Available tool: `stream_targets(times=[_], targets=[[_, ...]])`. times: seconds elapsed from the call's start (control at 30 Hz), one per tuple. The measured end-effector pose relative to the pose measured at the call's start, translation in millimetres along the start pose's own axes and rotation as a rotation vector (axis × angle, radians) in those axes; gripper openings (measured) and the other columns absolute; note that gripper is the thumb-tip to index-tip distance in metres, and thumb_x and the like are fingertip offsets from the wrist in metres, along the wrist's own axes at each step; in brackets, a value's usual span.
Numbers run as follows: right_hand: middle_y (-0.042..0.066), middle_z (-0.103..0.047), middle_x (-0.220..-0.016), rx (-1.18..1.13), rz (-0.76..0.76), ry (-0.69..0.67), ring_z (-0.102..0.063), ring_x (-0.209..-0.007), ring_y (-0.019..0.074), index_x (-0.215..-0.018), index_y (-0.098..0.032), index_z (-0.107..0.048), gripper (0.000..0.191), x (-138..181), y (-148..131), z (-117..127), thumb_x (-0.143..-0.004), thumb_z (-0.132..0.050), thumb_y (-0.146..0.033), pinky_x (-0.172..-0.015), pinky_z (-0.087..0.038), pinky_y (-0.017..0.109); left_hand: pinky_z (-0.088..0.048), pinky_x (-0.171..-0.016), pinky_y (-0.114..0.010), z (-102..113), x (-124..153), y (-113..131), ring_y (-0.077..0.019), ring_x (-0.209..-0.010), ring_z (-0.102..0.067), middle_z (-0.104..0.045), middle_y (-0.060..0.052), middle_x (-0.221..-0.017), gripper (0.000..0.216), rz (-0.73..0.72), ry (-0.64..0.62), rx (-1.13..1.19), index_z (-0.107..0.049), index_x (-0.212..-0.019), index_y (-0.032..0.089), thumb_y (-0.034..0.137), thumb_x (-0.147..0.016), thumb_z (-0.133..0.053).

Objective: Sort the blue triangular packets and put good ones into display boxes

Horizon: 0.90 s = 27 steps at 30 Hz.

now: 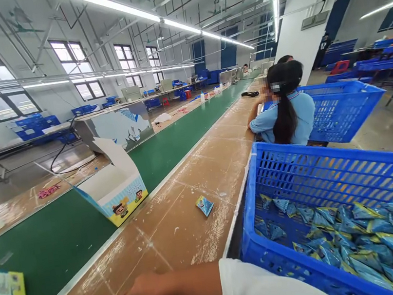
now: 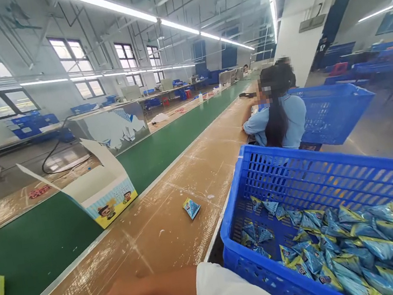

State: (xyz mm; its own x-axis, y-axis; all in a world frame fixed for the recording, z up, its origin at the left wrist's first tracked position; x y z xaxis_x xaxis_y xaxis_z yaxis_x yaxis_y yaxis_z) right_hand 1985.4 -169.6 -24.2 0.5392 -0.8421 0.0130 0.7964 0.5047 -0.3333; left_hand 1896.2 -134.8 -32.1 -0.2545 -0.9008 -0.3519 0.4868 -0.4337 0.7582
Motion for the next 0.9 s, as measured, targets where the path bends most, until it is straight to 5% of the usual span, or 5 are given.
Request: stream_targets(times=[0.53,0.9], targets=[[-0.001,-0.061,-0.130,-0.054,0.014,0.012,-0.065,-0.105,0.0260,-0.131,-0.026,-0.053,0.040,2,0,-2,-0.093,-0.047,-0.039,-0.076,-0.052,0.032,-0.058,-0.078,-0.039,-6,4,-15,-0.0262,-0.080,-0.069,-0.073,-0.004,-0.081,0.029,0.036,-0.018,0.011,-0.063,-0.078,0.024,0.046,-0.062,-0.053],[0.002,-0.064,-0.125,0.001,0.026,0.011,-0.068,-0.098,0.0252,-0.127,-0.024,-0.055,0.038,2,-1,-4,-0.094,-0.046,-0.040,-0.071,-0.052,0.031,-0.057,-0.078,-0.038,-8,6,-15,-0.0253,-0.080,-0.068,-0.070,-0.004,-0.078,0.022,0.008,-0.043,-0.039,-0.057,-0.072,0.024,0.044,-0.064,-0.052]])
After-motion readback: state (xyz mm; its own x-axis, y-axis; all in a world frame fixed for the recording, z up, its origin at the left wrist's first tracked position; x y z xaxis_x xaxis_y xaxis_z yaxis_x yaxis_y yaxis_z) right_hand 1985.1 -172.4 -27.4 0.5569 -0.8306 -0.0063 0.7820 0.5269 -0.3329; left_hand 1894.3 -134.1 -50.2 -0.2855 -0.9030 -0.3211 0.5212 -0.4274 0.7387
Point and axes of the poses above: each hand's wrist, its own x-axis away from the middle knuckle, its own z-axis out of the back of the hand, y = z × x, the point moved 9 cm from there along -x, towards the middle knuckle
